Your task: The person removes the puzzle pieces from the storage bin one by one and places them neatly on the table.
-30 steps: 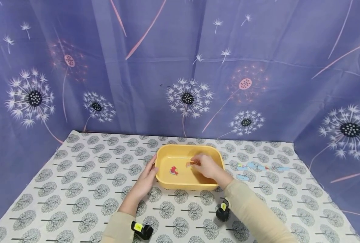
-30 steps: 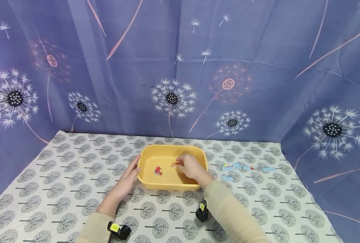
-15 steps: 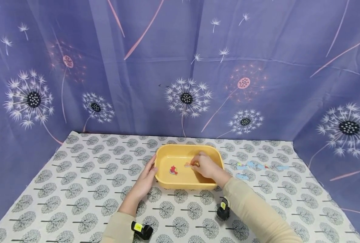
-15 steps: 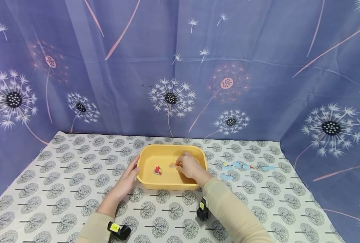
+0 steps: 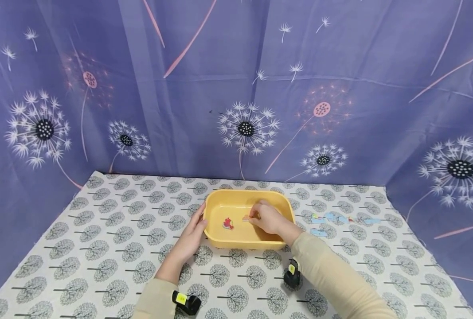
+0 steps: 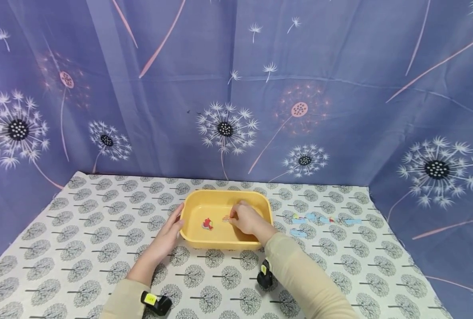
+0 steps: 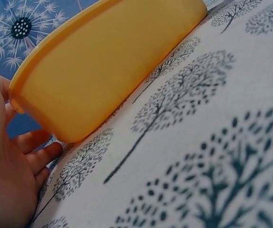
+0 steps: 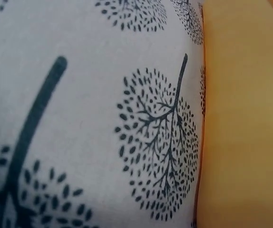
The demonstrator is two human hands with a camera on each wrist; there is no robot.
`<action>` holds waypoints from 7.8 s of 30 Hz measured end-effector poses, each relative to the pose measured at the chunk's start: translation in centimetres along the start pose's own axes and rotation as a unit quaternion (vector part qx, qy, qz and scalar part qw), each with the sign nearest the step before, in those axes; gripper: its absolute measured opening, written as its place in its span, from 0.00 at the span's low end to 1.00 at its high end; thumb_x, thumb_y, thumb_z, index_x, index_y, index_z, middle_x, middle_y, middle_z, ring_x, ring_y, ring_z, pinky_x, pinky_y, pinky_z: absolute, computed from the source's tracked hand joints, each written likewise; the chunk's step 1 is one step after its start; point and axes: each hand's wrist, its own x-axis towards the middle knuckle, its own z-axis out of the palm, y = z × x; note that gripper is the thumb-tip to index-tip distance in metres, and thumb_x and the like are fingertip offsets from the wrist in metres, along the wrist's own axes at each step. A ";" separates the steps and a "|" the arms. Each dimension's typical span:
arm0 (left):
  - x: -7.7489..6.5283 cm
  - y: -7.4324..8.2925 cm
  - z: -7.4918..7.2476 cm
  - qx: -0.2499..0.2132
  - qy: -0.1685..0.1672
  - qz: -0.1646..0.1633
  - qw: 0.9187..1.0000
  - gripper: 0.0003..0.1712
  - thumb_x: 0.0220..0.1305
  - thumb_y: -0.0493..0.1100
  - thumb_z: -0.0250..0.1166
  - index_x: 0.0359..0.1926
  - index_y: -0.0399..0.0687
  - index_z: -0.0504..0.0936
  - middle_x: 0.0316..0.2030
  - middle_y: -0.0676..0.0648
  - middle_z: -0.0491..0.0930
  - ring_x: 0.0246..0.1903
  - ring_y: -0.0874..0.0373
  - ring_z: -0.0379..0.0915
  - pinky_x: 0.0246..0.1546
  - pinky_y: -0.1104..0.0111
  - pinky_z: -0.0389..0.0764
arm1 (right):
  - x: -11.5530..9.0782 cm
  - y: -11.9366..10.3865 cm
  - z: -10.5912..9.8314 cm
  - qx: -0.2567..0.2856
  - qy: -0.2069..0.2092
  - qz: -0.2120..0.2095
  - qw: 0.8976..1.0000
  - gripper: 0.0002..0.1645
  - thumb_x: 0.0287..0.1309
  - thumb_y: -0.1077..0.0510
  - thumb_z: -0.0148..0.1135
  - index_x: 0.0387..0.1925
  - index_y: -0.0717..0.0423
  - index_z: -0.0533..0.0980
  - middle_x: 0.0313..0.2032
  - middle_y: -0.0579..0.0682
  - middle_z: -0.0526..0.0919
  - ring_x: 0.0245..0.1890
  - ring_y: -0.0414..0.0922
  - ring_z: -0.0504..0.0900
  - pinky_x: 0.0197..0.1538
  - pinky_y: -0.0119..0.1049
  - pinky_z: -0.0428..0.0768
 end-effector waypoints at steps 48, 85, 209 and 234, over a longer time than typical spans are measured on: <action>-1.6 3.1 -0.3 0.000 -0.013 -0.004 1.000 0.31 0.75 0.42 0.42 0.75 0.49 0.46 0.73 0.40 0.48 0.71 0.41 0.48 0.70 0.49 0.52 | -4.2 1.8 -3.6 0.407 0.023 0.010 0.913 0.15 0.58 0.66 0.58 0.45 0.74 0.74 0.43 0.68 0.81 0.37 0.45 0.84 0.44 0.48 0.84; -1.8 3.7 -0.2 0.010 -0.017 -0.026 0.999 0.32 0.75 0.44 0.42 0.75 0.51 0.44 0.73 0.40 0.47 0.71 0.40 0.45 0.70 0.44 0.47 | -10.7 6.3 -5.2 0.461 0.175 0.085 0.866 0.17 0.59 0.64 0.61 0.46 0.74 0.72 0.33 0.39 0.82 0.31 0.35 0.82 0.35 0.31 0.84; -0.2 0.1 -0.2 0.025 -0.001 -0.007 1.000 0.32 0.74 0.50 0.42 0.75 0.63 0.44 0.74 0.46 0.47 0.72 0.43 0.47 0.69 0.43 0.48 | -13.5 12.2 -6.0 0.350 0.209 0.186 0.894 0.29 0.63 0.48 0.58 0.54 0.69 0.71 0.33 0.33 0.82 0.35 0.37 0.84 0.41 0.36 0.85; -0.1 -0.2 -0.1 0.004 -0.002 0.000 1.000 0.32 0.74 0.49 0.42 0.75 0.60 0.45 0.74 0.46 0.49 0.70 0.44 0.51 0.70 0.47 0.51 | -9.6 7.4 -7.5 0.317 0.152 0.114 0.929 0.27 0.62 0.49 0.59 0.53 0.66 0.73 0.49 0.66 0.80 0.39 0.40 0.83 0.41 0.31 0.84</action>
